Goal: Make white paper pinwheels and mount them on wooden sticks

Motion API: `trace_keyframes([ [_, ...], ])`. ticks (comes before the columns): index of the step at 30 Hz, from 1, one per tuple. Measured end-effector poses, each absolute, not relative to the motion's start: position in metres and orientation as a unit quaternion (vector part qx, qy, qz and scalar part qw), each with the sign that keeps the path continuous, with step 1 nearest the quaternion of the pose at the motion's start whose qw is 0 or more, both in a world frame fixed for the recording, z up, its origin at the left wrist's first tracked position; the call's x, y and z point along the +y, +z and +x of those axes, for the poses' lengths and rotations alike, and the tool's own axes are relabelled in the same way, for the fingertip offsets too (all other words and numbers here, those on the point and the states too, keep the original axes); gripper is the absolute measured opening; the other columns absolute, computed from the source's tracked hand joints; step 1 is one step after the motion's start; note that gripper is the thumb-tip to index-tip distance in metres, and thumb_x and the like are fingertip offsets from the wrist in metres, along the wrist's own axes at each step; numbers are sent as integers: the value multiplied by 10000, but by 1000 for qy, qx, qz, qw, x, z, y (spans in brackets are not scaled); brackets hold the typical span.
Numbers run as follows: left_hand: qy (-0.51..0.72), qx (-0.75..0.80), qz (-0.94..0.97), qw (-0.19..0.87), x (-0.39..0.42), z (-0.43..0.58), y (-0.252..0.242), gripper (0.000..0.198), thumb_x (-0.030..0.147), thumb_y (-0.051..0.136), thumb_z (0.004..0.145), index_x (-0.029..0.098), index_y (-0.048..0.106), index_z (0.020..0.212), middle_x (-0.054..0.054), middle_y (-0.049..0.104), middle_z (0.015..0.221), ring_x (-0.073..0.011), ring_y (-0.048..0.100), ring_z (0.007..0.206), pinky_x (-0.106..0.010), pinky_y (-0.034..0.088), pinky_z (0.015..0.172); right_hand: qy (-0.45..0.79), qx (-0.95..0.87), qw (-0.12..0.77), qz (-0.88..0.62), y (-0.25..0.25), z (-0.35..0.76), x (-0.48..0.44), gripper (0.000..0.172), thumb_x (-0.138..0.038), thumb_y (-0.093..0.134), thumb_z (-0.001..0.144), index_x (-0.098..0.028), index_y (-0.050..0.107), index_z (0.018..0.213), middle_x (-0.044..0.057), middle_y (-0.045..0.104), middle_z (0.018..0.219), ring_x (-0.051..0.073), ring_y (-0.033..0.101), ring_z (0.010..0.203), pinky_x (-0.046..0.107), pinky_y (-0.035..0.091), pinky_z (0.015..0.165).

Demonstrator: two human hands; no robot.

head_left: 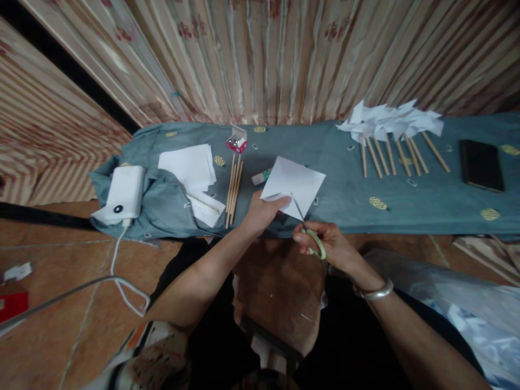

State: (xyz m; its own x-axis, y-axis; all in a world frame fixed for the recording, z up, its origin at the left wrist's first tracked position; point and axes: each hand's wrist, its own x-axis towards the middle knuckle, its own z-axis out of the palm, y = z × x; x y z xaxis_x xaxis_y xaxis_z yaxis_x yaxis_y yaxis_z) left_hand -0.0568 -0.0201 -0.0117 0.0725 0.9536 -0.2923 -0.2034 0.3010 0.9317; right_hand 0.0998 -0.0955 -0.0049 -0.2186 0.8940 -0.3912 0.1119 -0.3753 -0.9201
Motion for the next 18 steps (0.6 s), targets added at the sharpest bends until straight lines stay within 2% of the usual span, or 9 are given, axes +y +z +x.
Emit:
trace_keyframes([
  [18, 464, 500, 372, 629, -20, -57, -12, 286, 263, 807, 484, 128, 681, 703, -17, 676, 685, -157, 594, 637, -267, 461, 594, 621, -466, 313, -548, -8, 100, -94, 409, -560, 801, 619, -184, 659, 697, -38, 571, 501, 88, 499, 465, 217, 397, 475],
])
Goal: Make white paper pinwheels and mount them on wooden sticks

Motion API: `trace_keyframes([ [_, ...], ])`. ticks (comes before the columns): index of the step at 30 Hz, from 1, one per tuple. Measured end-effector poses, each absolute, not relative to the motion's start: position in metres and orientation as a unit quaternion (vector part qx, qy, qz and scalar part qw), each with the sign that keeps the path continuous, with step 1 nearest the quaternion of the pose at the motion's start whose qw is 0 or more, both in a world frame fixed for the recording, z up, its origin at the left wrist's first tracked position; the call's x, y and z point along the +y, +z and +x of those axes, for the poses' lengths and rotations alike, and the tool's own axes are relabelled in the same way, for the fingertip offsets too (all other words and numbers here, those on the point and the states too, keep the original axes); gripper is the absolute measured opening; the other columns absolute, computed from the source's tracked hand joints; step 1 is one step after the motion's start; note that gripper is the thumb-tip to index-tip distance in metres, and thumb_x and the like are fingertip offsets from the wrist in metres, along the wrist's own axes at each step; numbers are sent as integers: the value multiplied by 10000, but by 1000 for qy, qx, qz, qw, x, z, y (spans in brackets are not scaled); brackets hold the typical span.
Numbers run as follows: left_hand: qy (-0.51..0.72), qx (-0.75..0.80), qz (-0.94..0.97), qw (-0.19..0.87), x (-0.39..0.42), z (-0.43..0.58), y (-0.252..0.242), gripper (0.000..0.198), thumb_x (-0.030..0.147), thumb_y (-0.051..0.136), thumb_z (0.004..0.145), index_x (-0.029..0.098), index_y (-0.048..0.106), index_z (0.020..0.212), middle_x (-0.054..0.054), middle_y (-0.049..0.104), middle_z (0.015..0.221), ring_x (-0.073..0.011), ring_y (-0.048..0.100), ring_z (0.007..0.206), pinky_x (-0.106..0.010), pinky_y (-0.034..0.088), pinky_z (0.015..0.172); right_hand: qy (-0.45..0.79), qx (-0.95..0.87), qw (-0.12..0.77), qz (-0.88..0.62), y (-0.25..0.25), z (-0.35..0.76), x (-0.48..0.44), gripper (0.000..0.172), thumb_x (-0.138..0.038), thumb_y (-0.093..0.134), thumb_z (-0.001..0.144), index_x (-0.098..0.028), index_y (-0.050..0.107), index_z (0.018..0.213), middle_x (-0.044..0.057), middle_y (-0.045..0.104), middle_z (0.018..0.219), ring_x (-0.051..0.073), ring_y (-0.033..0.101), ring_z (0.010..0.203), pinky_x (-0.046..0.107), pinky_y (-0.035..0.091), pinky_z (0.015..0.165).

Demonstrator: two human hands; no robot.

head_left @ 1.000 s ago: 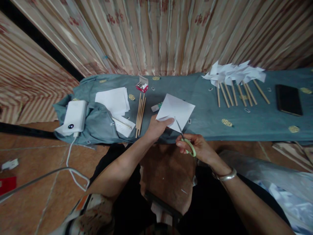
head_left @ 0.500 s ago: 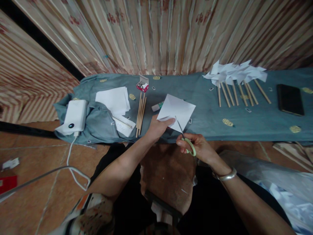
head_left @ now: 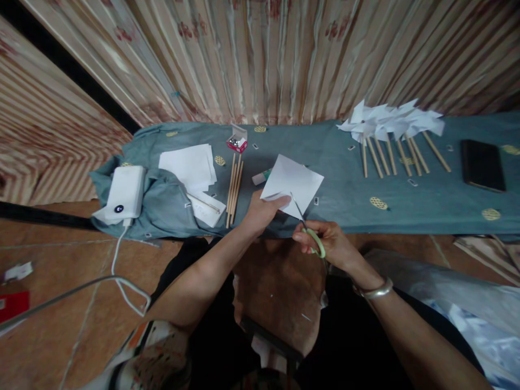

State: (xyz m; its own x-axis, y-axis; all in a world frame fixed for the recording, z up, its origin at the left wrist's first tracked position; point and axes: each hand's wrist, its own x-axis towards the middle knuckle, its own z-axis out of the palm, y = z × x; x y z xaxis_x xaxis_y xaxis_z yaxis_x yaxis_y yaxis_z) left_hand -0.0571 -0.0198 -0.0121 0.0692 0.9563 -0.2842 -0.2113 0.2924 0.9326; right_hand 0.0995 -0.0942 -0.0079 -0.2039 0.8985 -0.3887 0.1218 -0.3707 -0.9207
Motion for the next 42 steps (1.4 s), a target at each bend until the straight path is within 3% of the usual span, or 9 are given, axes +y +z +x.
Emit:
trace_keyframes([
  [8, 476, 501, 369, 621, -13, -61, -13, 293, 289, 810, 491, 142, 684, 711, -28, 692, 729, -166, 615, 665, -286, 491, 629, 615, -516, 305, -512, -10, 106, -97, 398, -580, 718, 733, -187, 670, 778, -19, 601, 605, 94, 534, 547, 215, 426, 526],
  [16, 517, 488, 356, 607, -5, -68, -11, 325, 274, 821, 496, 128, 718, 767, -65, 730, 825, -196, 654, 758, -322, 529, 721, 563, -504, 347, -556, 2, 131, -90, 440, -629, 723, 697, -203, 677, 797, 6, 648, 632, 122, 572, 570, 243, 452, 533],
  [24, 371, 517, 462, 618, -14, -66, -10, 197, 167, 796, 495, 138, 689, 659, -7, 661, 646, -155, 585, 629, -270, 468, 625, 479, -405, 507, -591, 4, 148, -77, 482, -625, 751, 664, -223, 671, 919, 32, 700, 743, 152, 612, 641, 285, 482, 616],
  [30, 313, 464, 533, 635, -24, -58, -11, 183, 111, 742, 500, 142, 685, 671, 22, 635, 629, -140, 561, 617, -249, 453, 618, 485, -410, 500, -589, 4, 154, -67, 477, -579, 787, 626, -227, 679, 929, 16, 680, 740, 149, 595, 635, 278, 455, 586],
  [34, 290, 434, 543, 657, -26, -57, -14, 219, 130, 740, 508, 142, 707, 724, 13, 655, 664, -144, 570, 624, -246, 452, 612, 528, -403, 470, -582, 3, 151, -65, 433, -451, 853, 546, -218, 692, 875, -34, 623, 666, 116, 537, 574, 257, 422, 548],
  [37, 288, 447, 533, 658, -24, -58, -15, 168, 155, 744, 496, 141, 696, 657, 17, 633, 611, -146, 566, 602, -240, 432, 592, 569, -376, 471, -559, 1, 147, -65, 407, -349, 868, 510, -212, 690, 849, -39, 654, 709, 109, 555, 596, 248, 441, 573],
  [39, 298, 456, 496, 676, -22, -58, -13, 153, 229, 762, 512, 139, 689, 612, 4, 626, 577, -152, 568, 583, -247, 426, 582, 576, -353, 489, -553, -1, 144, -65, 395, -308, 860, 512, -208, 690, 854, -48, 648, 689, 97, 536, 574, 238, 425, 557],
  [42, 357, 416, 396, 737, -22, -55, -7, 306, 415, 779, 572, 142, 721, 698, -53, 698, 689, -188, 623, 666, -276, 466, 630, 556, -298, 543, -554, -4, 140, -64, 383, -288, 844, 515, -204, 682, 852, -48, 642, 687, 97, 519, 578, 236, 396, 539],
])
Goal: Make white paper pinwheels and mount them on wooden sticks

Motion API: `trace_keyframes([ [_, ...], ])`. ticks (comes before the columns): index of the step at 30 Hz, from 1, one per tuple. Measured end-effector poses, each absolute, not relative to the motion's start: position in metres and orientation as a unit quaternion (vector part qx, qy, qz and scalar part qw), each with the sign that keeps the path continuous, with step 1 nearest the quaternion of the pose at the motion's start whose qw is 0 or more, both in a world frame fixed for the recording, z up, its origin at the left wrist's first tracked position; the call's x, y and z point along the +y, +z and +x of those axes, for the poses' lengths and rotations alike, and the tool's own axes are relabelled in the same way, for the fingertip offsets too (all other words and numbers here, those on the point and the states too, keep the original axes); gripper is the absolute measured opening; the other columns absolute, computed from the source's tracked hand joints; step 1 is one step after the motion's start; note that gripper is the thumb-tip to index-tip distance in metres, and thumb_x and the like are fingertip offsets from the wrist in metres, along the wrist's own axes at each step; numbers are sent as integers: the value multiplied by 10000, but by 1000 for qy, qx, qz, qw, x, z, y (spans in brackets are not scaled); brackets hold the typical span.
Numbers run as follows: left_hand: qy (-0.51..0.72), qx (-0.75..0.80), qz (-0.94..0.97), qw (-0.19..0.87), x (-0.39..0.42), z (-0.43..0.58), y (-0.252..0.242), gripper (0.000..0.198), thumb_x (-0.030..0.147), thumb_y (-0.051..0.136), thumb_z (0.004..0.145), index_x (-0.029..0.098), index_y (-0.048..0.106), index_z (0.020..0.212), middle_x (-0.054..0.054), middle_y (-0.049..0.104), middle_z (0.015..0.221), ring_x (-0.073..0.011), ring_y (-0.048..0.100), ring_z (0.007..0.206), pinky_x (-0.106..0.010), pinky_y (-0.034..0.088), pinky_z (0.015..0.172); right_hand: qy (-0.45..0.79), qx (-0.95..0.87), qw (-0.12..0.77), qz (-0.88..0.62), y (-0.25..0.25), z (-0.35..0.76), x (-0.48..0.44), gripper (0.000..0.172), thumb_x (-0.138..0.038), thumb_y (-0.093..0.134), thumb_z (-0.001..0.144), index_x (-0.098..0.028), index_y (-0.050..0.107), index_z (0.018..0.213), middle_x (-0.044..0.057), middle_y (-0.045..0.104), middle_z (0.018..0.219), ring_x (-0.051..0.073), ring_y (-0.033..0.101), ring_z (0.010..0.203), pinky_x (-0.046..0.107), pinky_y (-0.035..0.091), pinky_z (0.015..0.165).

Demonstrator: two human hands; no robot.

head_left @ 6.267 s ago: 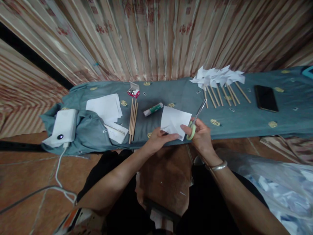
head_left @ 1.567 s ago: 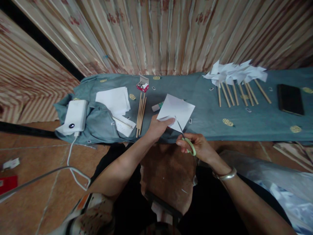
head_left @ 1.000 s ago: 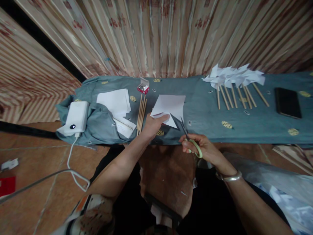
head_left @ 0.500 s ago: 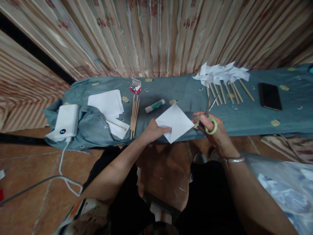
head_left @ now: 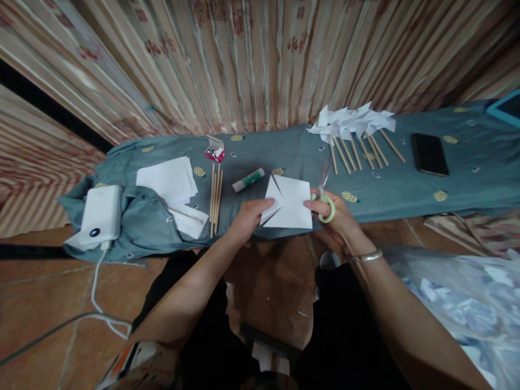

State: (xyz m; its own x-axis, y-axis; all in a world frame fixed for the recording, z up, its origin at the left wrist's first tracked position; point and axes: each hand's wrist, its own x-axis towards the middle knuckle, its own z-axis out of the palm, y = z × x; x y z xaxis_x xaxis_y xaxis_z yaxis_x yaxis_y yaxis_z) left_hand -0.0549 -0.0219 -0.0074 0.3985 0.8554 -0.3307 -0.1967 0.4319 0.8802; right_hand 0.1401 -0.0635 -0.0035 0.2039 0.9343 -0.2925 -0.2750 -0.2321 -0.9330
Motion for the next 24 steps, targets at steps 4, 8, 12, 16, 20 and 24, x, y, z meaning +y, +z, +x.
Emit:
trace_keyframes([
  [4, 405, 363, 335, 769, -27, -48, -2, 436, 503, 821, 564, 159, 729, 815, -68, 725, 843, -189, 646, 794, -285, 495, 709, 515, -235, 610, -554, -7, 132, -59, 379, -293, 843, 498, -202, 650, 811, -40, 641, 715, 96, 507, 593, 233, 379, 525],
  [8, 394, 365, 303, 787, -36, -39, -4, 415, 446, 873, 528, 135, 704, 745, -46, 702, 801, -144, 633, 768, -262, 498, 729, 498, -218, 631, -553, -9, 123, -56, 395, -289, 852, 475, -203, 618, 782, -69, 591, 654, 66, 427, 520, 220, 335, 479],
  [12, 411, 379, 250, 791, -39, -29, -9, 403, 416, 862, 586, 145, 699, 836, -28, 704, 825, -127, 628, 729, -243, 496, 671, 492, -220, 641, -547, -10, 115, -55, 408, -305, 851, 470, -192, 624, 789, -66, 614, 677, 73, 461, 544, 222, 362, 510],
  [16, 447, 414, 226, 760, -35, -26, -12, 334, 370, 787, 720, 164, 670, 956, -30, 712, 857, -134, 632, 726, -253, 497, 674, 507, -251, 614, -551, -13, 113, -57, 440, -331, 863, 480, -187, 660, 843, -58, 630, 671, 83, 479, 554, 224, 371, 518],
  [20, 464, 427, 219, 745, -27, -32, -9, 273, 319, 726, 792, 166, 651, 1004, -38, 712, 866, -151, 649, 758, -290, 526, 738, 516, -301, 569, -564, -11, 113, -64, 423, -419, 863, 522, -186, 653, 806, -48, 620, 614, 86, 488, 527, 224, 379, 508],
  [24, 495, 437, 212, 721, -17, -43, -2, 196, 280, 692, 816, 154, 650, 960, -28, 708, 857, -125, 644, 731, -249, 535, 710, 560, -392, 481, -549, -3, 113, -77, 478, -581, 769, 648, -184, 657, 889, 26, 696, 726, 136, 604, 646, 246, 448, 573],
])
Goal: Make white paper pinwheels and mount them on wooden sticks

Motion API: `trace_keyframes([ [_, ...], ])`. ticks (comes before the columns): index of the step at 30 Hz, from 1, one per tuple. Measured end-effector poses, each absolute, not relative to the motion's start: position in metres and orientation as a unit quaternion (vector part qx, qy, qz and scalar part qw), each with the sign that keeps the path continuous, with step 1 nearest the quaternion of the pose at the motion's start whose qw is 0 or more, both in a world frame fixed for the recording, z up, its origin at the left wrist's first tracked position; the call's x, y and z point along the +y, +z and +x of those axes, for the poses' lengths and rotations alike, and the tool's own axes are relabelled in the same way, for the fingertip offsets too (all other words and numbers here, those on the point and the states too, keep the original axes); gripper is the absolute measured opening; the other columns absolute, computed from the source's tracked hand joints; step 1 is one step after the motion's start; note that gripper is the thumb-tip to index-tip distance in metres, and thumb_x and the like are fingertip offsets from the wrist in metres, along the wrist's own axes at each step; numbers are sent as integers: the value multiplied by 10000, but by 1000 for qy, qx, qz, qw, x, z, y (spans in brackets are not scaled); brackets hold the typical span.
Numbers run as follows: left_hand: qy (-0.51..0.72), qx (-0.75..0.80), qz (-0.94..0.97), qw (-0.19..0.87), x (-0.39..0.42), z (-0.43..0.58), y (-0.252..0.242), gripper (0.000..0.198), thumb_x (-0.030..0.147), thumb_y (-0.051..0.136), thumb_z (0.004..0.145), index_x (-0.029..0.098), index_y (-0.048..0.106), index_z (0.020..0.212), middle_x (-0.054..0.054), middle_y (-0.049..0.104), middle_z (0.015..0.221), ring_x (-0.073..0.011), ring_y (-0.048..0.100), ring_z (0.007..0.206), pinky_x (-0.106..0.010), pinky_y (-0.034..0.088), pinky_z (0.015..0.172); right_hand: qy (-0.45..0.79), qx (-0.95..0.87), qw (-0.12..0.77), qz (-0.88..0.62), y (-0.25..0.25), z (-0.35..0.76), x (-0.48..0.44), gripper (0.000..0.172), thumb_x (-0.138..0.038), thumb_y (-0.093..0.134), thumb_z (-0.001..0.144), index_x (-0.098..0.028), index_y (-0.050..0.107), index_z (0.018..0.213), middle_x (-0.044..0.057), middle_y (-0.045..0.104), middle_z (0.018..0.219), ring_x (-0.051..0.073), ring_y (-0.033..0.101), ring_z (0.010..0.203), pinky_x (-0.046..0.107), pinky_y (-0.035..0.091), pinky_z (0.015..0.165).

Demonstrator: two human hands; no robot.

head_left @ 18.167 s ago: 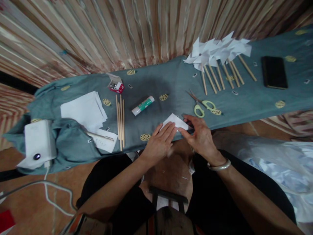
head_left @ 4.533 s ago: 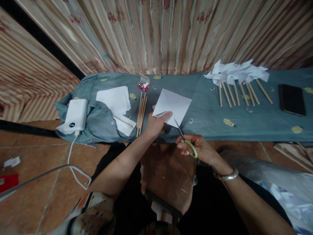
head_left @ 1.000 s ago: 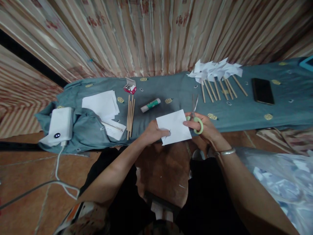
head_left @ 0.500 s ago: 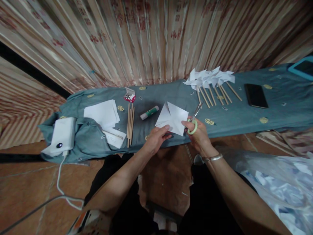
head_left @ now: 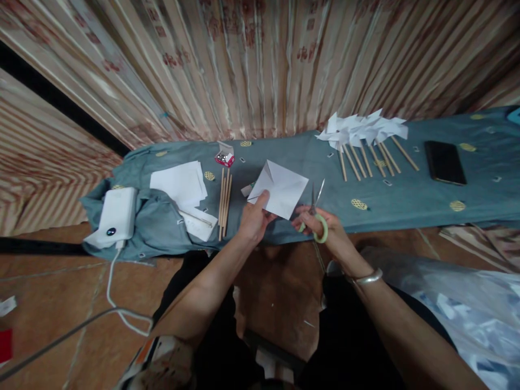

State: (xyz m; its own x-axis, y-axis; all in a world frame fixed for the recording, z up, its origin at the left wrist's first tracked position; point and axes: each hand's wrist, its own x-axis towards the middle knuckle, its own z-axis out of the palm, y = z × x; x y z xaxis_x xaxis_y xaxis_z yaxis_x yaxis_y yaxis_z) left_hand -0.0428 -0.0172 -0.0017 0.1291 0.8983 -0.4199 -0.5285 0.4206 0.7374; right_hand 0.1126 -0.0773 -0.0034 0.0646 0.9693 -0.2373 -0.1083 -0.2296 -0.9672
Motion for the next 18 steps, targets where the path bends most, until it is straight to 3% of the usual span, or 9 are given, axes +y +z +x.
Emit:
trace_keyframes([
  [7, 531, 416, 224, 703, -9, -54, 2, 234, 296, 712, 784, 139, 656, 949, -51, 714, 860, -144, 671, 755, -239, 536, 683, 631, -502, 336, -488, -7, 103, -99, 480, -642, 663, 752, -176, 670, 869, 27, 661, 698, 145, 609, 644, 278, 502, 611],
  [18, 527, 422, 227, 702, -13, -48, -1, 241, 322, 736, 755, 145, 662, 901, -25, 676, 739, -128, 623, 644, -238, 494, 612, 641, -504, 338, -471, -6, 98, -98, 468, -642, 651, 765, -175, 652, 800, 4, 620, 657, 108, 549, 590, 244, 460, 574],
])
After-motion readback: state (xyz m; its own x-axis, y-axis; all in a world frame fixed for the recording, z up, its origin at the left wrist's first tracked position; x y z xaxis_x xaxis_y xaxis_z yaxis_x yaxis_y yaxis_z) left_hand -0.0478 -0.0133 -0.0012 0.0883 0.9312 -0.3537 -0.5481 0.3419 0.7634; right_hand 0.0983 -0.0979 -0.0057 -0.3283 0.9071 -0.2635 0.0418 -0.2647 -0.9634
